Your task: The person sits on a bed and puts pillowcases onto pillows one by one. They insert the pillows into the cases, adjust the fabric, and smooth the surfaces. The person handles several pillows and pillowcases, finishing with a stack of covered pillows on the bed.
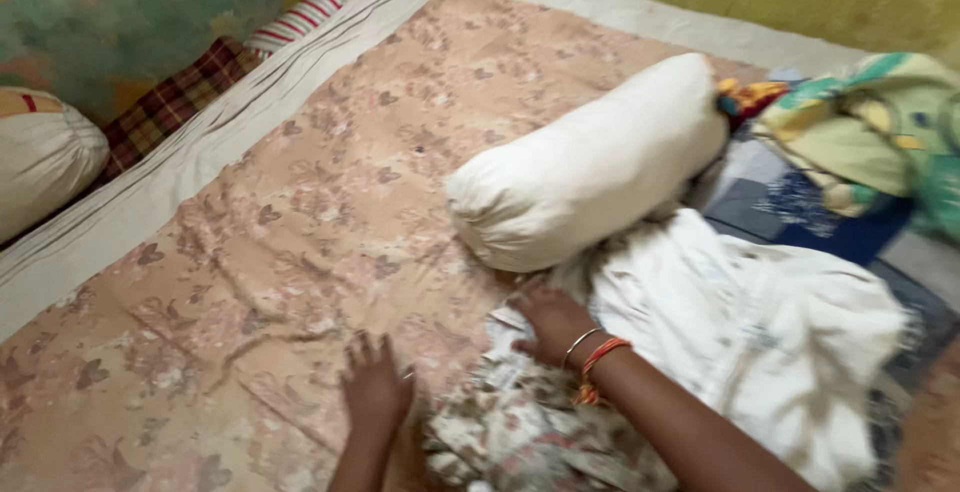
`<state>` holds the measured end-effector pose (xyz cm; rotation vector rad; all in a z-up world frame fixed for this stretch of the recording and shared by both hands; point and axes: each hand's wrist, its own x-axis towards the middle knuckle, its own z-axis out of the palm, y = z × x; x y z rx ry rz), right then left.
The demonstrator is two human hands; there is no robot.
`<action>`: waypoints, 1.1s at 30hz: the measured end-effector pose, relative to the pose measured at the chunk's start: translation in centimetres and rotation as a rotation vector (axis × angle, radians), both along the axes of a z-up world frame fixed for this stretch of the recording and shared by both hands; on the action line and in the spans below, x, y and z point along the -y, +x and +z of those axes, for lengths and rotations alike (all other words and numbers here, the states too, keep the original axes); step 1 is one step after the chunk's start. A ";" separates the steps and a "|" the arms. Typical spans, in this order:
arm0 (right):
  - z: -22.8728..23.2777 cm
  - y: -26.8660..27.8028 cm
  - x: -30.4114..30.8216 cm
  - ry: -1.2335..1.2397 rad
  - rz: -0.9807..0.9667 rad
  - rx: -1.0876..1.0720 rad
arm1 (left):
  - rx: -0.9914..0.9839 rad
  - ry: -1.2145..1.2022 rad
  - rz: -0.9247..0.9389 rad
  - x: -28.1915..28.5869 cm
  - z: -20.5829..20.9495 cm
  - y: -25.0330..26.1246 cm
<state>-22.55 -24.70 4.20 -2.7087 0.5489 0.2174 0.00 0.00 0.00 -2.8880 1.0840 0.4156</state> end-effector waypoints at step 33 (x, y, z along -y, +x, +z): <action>18.0 -10.4 4.4 0.527 -0.441 0.396 | 0.406 -0.331 0.096 0.1 31.0 -0.5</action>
